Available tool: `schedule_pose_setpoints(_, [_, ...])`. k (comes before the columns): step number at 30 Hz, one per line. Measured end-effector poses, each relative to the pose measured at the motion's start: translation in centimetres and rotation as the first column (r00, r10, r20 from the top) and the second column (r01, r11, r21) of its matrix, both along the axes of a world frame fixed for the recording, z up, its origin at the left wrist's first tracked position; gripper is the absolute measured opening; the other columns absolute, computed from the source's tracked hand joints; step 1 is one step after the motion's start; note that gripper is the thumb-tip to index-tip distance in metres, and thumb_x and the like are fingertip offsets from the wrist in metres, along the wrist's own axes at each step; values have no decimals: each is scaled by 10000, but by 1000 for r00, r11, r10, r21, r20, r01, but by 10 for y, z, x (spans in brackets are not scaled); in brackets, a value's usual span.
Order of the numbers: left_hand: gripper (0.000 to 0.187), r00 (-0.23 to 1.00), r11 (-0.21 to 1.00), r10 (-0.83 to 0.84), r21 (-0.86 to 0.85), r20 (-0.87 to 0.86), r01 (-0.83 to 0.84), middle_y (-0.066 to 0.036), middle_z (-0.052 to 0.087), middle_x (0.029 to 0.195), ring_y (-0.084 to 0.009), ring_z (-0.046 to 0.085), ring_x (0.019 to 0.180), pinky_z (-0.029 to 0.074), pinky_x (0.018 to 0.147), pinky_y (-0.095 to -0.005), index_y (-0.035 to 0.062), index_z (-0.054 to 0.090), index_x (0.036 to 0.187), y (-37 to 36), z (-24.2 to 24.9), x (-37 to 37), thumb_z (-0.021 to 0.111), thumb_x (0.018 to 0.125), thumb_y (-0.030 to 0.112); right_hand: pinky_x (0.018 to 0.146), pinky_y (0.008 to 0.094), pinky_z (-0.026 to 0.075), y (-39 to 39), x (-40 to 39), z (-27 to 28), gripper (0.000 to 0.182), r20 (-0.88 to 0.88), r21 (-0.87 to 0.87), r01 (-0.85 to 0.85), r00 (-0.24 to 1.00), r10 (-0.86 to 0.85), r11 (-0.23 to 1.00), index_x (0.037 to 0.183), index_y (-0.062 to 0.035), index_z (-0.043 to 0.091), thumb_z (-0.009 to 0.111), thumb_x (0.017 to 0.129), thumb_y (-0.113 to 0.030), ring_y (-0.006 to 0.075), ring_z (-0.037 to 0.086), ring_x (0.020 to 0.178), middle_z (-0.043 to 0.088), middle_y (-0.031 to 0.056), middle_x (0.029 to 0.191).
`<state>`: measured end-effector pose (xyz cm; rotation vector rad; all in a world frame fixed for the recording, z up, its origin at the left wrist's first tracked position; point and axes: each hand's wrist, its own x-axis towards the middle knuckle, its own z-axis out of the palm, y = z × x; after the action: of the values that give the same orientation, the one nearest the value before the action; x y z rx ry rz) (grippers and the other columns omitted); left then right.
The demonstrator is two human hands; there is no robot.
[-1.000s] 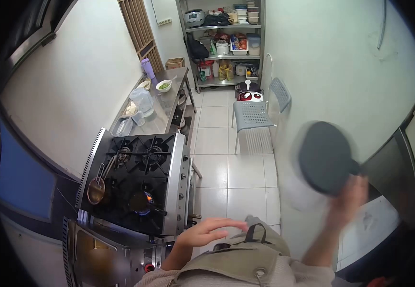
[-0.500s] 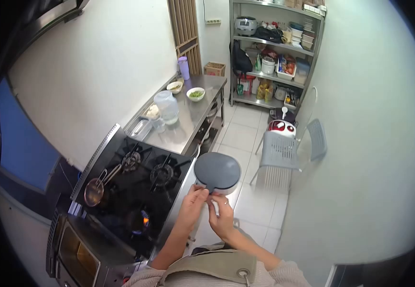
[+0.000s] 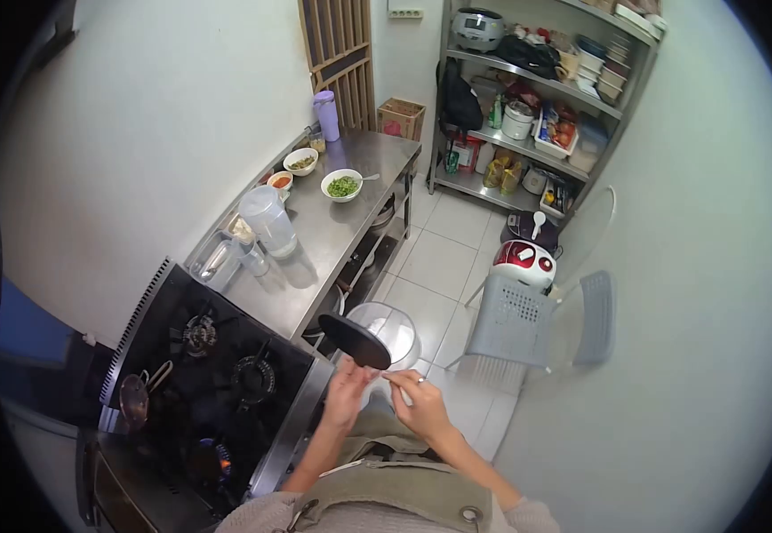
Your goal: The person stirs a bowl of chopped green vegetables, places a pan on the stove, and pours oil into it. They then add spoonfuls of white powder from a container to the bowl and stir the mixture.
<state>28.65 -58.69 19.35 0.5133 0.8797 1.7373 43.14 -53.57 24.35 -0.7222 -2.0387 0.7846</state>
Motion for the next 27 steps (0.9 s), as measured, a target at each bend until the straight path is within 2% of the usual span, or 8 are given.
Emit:
schedule_pose_setpoints(4, [141, 906, 999, 2, 30, -423, 12, -20, 369, 942, -120, 435, 826, 376, 768, -252, -10, 541, 916, 51, 0, -59, 529, 901, 129, 588, 250, 510, 82, -13, 7, 197, -73, -94, 133, 987, -140, 987, 898, -26, 661, 567, 771, 91, 180, 606, 706, 605, 113, 820])
schedule_pose_setpoints(9, [93, 943, 991, -119, -93, -309, 94, -21, 380, 962, -113, 444, 829, 381, 756, -239, -19, 542, 890, 144, -36, -112, 528, 872, 71, 714, 340, 474, 221, -69, 22, 190, 126, 17, -79, 989, 76, 997, 869, -91, 668, 591, 744, 29, 250, 578, 825, 555, 115, 984])
schedule_pose_setpoints(13, [113, 984, 977, -180, -113, 17, 181, -15, 387, 918, -102, 470, 817, 389, 730, -222, 7, 494, 888, 227, -46, -136, 528, 898, 114, 763, 376, 487, 328, -128, 26, 151, 490, 116, -261, 854, 174, 958, 893, -117, 670, 592, 771, -73, 290, 589, 878, 563, 135, 1062])
schedule_pose_setpoints(15, [120, 987, 981, -156, -119, -37, 151, -15, 390, 917, -103, 471, 817, 391, 727, -226, 5, 495, 896, 265, -46, -154, 527, 901, 121, 766, 398, 496, 369, -156, 26, 166, 691, -60, -298, 676, 255, 953, 918, -134, 674, 597, 772, -116, 313, 602, 892, 574, 136, 1076])
schedule_pose_setpoints(18, [144, 943, 986, -133, -135, -306, 95, -16, 417, 903, -94, 466, 817, 389, 753, -238, 10, 499, 940, 302, -39, -189, 533, 904, 145, 762, 392, 501, 422, -191, 30, 182, 697, -66, -433, 625, 352, 899, 928, -143, 679, 617, 758, -140, 319, 606, 890, 577, 137, 1082])
schedule_pose_setpoints(22, [142, 994, 988, -109, -109, 20, 110, -19, 413, 895, -92, 452, 797, 375, 751, -229, -10, 513, 916, 329, -37, -233, 518, 906, 131, 725, 402, 497, 461, -239, 31, 260, 627, -114, -504, 632, 455, 856, 920, -115, 572, 697, 694, -143, 314, 603, 835, 527, 106, 1064])
schedule_pose_setpoints(26, [166, 925, 980, -28, -193, -379, -50, -26, 408, 900, -110, 452, 802, 370, 736, -240, -13, 531, 844, 348, -34, -264, 513, 909, 139, 685, 400, 505, 502, -290, -8, 290, 612, -139, -595, 577, 541, 792, 900, -109, 543, 700, 657, -96, 300, 603, 770, 516, 92, 977])
schedule_pose_setpoints(27, [180, 944, 972, -4, -221, -329, -73, -32, 408, 897, -120, 454, 806, 371, 739, -245, -16, 538, 820, 353, -35, -267, 514, 908, 139, 693, 401, 509, 511, -303, -11, 289, 639, -148, -624, 532, 556, 767, 901, -101, 545, 684, 650, -63, 293, 606, 780, 518, 94, 959])
